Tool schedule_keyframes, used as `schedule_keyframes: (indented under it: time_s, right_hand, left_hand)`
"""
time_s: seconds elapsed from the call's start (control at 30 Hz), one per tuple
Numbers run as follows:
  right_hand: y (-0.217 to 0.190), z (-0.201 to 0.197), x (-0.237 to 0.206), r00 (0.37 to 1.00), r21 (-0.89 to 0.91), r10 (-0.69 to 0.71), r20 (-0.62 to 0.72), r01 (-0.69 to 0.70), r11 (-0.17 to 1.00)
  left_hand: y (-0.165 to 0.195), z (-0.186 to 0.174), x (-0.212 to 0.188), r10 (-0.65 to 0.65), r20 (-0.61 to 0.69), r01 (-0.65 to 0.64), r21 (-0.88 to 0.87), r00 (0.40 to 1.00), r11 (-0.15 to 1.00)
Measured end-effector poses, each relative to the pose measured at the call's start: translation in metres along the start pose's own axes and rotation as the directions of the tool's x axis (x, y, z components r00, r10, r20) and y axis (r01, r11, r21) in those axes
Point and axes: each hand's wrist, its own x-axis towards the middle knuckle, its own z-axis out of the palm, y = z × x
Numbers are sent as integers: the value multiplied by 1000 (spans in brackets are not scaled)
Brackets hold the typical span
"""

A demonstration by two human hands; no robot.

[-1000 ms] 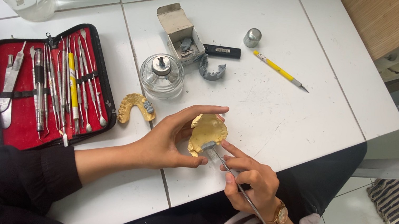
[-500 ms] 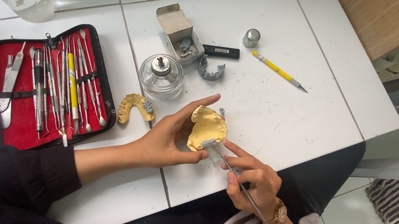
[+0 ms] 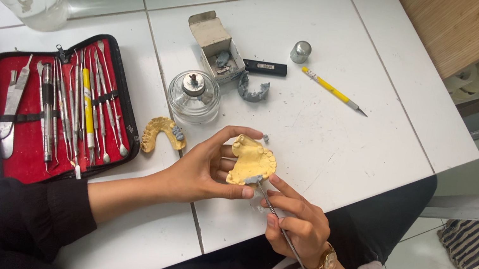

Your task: The person holds a yellow dental plaster model in one hand and uses a metal waxing instrument in the other to shape and smooth wax around the teeth on the model. They periodically dip the instrument tip into a small glass dish of wax before returning to work on the model.

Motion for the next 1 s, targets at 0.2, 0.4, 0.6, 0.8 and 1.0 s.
schedule_keyframes:
  time_s: [0.2,0.4,0.6,0.8,1.0]
  right_hand:
    - [2,3,-6,999,-39,-47,1,47,998]
    - [5,5,-8,999,41,-49,-18,50,998]
    - [3,6,-9,999,38,-22,-38,23,999]
    - [2,2,-7,999,60,-47,7,47,997]
    - [2,3,-7,999,49,-35,11,34,998]
  left_hand:
    - [-8,-2,0,-31,2,31,-28,1000,999]
    - [-10,-5,0,-41,16,41,-18,999,999]
    - [-14,-5,-1,-56,21,57,-46,998,997]
    - [-16,-6,-1,-41,4,41,-15,999,999]
    - [-17,-6,0,-25,13,25,10,1000,1000]
